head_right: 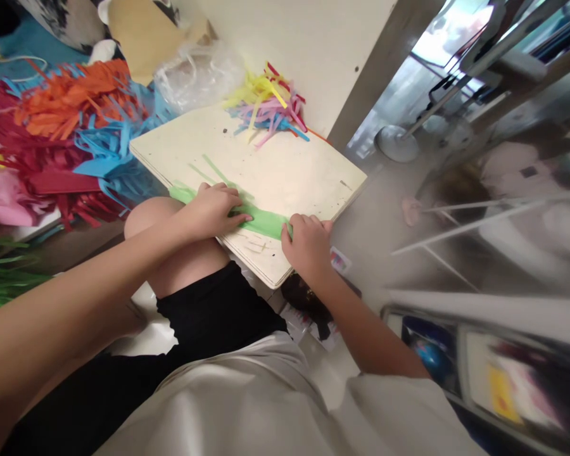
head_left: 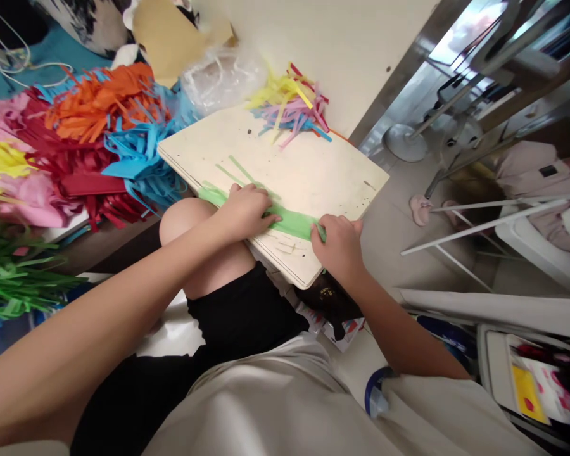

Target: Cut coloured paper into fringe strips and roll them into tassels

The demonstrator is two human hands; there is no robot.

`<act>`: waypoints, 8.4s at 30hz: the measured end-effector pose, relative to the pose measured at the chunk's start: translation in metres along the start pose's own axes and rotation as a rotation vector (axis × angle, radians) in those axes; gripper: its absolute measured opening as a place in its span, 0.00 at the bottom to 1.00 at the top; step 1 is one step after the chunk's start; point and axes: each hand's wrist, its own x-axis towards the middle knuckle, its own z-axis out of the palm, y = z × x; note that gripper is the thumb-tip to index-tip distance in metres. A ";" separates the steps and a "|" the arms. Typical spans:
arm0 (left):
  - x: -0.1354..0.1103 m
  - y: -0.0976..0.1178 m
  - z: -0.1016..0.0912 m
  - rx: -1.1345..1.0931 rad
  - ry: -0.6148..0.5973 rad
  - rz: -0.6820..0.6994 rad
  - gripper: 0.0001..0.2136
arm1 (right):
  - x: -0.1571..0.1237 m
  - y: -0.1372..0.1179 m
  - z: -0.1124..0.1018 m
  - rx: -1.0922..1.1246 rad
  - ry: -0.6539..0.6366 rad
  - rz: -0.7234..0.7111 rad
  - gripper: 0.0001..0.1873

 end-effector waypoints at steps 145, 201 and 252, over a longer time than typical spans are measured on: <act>-0.030 -0.004 0.047 0.107 0.466 0.185 0.13 | -0.014 0.009 0.006 -0.020 0.024 -0.161 0.19; -0.067 0.003 0.029 0.042 0.299 0.373 0.12 | -0.054 0.000 -0.008 0.063 0.039 -0.311 0.17; -0.048 0.010 0.034 0.121 0.421 0.462 0.11 | -0.037 0.008 -0.005 0.100 0.094 -0.378 0.09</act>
